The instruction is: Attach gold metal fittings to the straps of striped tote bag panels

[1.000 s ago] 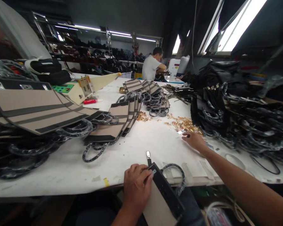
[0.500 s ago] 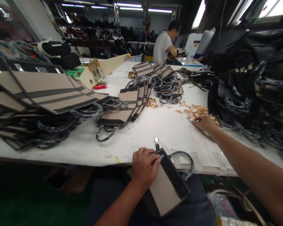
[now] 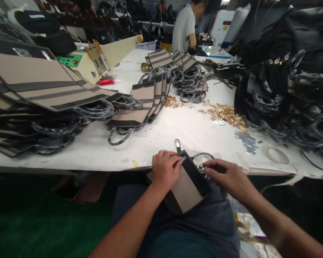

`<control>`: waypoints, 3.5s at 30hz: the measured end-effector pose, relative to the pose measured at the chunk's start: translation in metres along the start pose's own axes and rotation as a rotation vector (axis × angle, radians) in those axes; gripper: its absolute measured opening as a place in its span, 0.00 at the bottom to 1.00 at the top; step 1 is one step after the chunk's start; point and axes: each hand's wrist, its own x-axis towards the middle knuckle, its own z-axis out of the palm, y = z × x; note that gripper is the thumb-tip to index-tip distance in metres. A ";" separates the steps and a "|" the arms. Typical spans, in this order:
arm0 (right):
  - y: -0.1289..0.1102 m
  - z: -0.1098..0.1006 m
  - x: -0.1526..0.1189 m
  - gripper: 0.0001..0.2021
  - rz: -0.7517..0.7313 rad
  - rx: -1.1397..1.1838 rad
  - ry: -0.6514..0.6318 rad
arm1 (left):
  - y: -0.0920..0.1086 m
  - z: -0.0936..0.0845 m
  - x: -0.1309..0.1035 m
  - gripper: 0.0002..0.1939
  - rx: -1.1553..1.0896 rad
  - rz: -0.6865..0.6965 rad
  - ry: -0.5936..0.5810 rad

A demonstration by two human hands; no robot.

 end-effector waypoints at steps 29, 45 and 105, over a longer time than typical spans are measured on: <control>0.024 0.049 -0.022 0.15 0.061 -0.102 0.006 | -0.001 0.000 -0.003 0.03 0.007 0.025 -0.004; 0.019 0.054 -0.013 0.12 -0.044 -0.472 0.006 | -0.001 0.001 -0.003 0.03 0.011 0.020 -0.021; 0.055 0.058 -0.021 0.11 -0.495 -0.544 0.114 | -0.001 -0.001 -0.004 0.04 0.013 0.025 -0.038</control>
